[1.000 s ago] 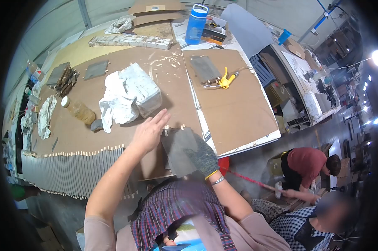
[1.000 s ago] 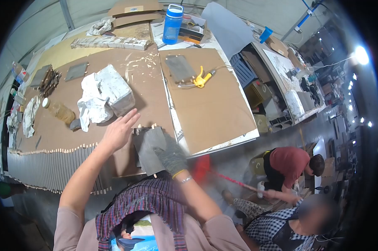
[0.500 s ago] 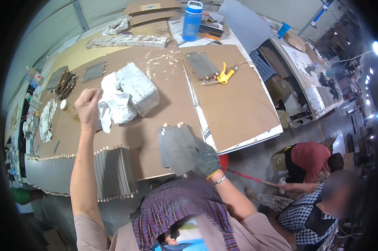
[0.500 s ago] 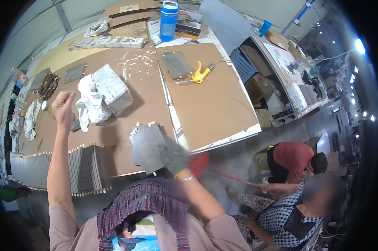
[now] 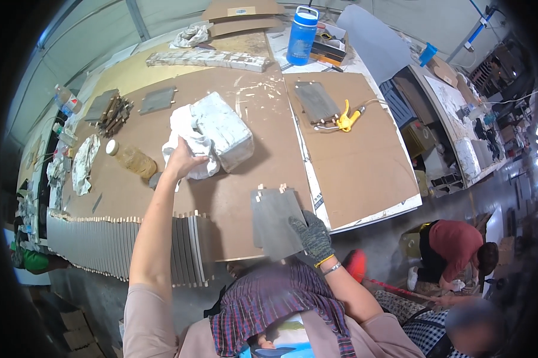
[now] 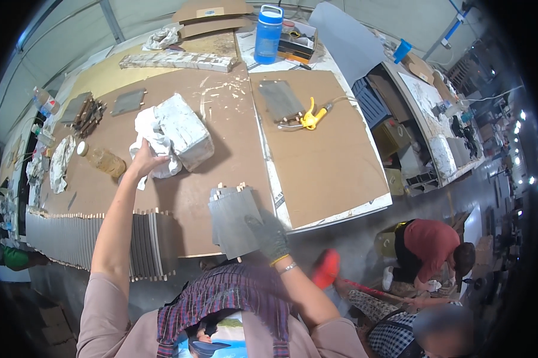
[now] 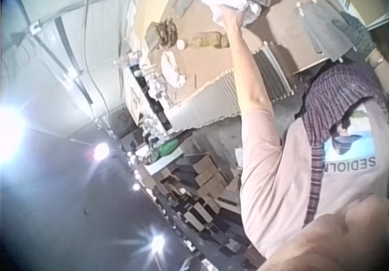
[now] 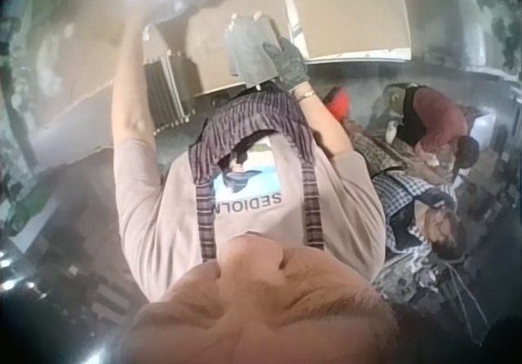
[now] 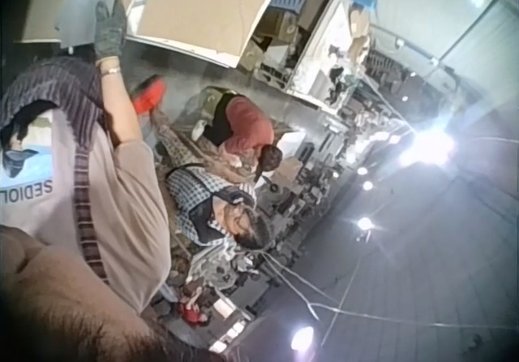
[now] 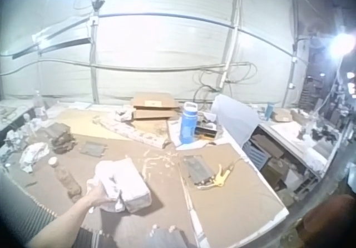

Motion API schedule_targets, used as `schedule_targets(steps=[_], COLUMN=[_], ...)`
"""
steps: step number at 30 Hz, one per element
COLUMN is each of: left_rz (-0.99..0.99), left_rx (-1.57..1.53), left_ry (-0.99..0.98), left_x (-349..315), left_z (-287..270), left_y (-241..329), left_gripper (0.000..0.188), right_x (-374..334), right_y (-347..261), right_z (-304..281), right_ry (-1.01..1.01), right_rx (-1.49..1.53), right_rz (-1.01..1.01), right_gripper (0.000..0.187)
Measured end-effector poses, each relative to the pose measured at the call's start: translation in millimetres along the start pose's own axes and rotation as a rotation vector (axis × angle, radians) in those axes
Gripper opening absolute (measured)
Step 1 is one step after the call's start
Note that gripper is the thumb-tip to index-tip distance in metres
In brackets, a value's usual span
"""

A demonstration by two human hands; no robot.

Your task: The person cleans and wipes wooden slats and boards using a cloth and a sponge. They pick up individual wooden pieces, wipe them down, and stack them on the workbench.

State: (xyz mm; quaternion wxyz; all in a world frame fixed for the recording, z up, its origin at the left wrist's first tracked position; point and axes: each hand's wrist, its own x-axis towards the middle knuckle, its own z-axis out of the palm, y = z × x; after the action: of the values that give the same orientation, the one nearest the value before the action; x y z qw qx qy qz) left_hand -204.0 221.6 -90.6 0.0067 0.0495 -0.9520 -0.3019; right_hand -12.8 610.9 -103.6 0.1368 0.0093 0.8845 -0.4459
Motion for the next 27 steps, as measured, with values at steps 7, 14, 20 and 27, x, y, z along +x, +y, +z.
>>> schedule_targets(steps=[7, 14, 20, 27], left_rz=[-0.127, 0.714, 0.523, 0.446], left_rx=[-0.373, -0.067, -0.169, -0.03], left_ry=[-0.169, -0.22, 0.516, 0.417], left_x=[-47.9, -145.0, -80.0, -3.4], left_z=[-36.8, 21.9, -29.8, -101.4], left_y=[91.6, 150.2, 115.7, 116.6], left_gripper=[0.01, 0.028, 0.019, 0.048], right_x=[-7.9, -19.5, -28.5, 7.1], right_y=[-1.1, -33.1, -19.4, 6.3], right_z=[-16.3, -19.9, -15.5, 36.3], right_ry=[0.014, -0.021, 0.207, 0.358], right_rx=[-0.106, 0.314, -0.295, -0.274], right_rz=[0.033, 0.104, -0.466, -0.326], right_gripper=[0.04, 0.041, 0.038, 0.046])
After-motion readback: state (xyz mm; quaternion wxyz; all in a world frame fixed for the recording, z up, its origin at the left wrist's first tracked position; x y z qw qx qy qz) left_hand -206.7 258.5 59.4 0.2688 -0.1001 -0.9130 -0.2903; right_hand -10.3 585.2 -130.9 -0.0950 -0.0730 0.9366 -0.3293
